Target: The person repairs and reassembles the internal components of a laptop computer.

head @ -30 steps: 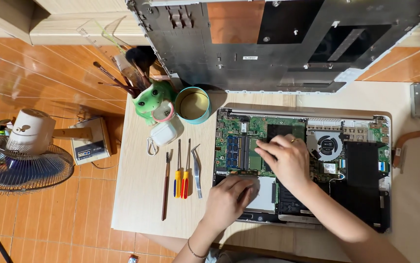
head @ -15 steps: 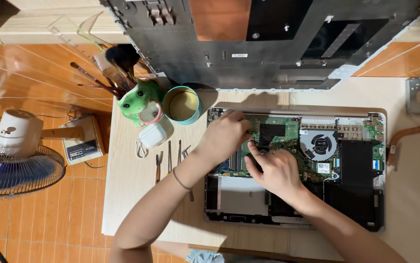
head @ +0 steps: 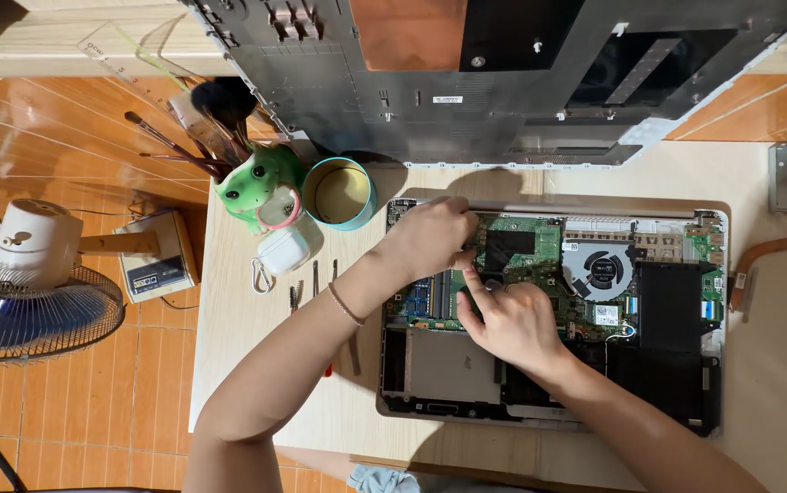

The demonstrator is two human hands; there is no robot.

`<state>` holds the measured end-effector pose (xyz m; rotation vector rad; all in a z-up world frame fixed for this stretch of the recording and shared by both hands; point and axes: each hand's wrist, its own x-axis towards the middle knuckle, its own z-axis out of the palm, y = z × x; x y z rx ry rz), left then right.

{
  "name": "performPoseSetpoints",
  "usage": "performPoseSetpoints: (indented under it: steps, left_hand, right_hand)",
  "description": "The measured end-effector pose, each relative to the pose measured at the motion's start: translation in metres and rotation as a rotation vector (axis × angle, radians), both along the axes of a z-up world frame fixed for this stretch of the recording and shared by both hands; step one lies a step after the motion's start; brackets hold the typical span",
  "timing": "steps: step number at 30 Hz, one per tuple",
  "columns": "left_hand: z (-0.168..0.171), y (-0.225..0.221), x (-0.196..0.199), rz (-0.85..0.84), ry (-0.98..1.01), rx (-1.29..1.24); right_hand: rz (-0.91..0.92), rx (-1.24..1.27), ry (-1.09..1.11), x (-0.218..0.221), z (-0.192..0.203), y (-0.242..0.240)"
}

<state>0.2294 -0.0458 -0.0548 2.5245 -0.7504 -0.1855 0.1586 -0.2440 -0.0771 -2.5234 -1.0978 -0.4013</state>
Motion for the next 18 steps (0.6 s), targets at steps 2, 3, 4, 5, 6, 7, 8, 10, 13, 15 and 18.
performPoseSetpoints:
  steps: [2, 3, 4, 5, 6, 7, 8, 10, 13, 15, 18]
  left_hand:
    - [0.001, 0.001, 0.0, 0.007, 0.0, -0.031]
    - [0.002, 0.002, -0.001, 0.012, 0.001, -0.061]
    - [0.012, 0.007, -0.002, 0.015, 0.004, -0.062]
    - [0.023, 0.013, -0.003, 0.028, 0.11, -0.244]
    - [0.036, 0.021, -0.002, 0.041, 0.207, -0.422]
    - [0.045, 0.029, -0.011, 0.045, 0.2, -0.419]
    - [0.055, 0.038, -0.02, 0.13, 0.153, -0.475]
    - [0.07, 0.056, -0.046, 0.22, 0.101, -0.526]
    - [0.081, 0.079, -0.095, 0.536, -0.025, -0.36]
    - [0.079, 0.092, -0.132, 0.766, 0.039, -0.199]
    - [0.059, 0.092, -0.176, 0.838, 0.026, -0.128]
  right_hand:
    - [0.009, -0.009, 0.0, 0.002, -0.006, 0.0]
    - [0.017, -0.018, 0.001, 0.002, -0.008, 0.0]
    - [0.021, -0.019, 0.003, 0.0, -0.01, -0.002]
    - [0.016, -0.016, 0.018, -0.002, -0.011, -0.004]
    - [0.012, -0.008, 0.025, 0.0, -0.011, -0.004]
    - [0.017, -0.005, 0.019, 0.003, -0.011, -0.005]
    - [0.018, 0.013, 0.039, 0.005, -0.01, -0.006]
    - [0.026, 0.036, 0.058, 0.008, -0.009, -0.007]
    - [0.036, 0.03, 0.135, 0.012, -0.01, -0.01]
    - [0.02, 0.021, 0.175, 0.011, -0.013, -0.012]
    - [0.008, 0.062, 0.138, 0.009, -0.009, -0.008]
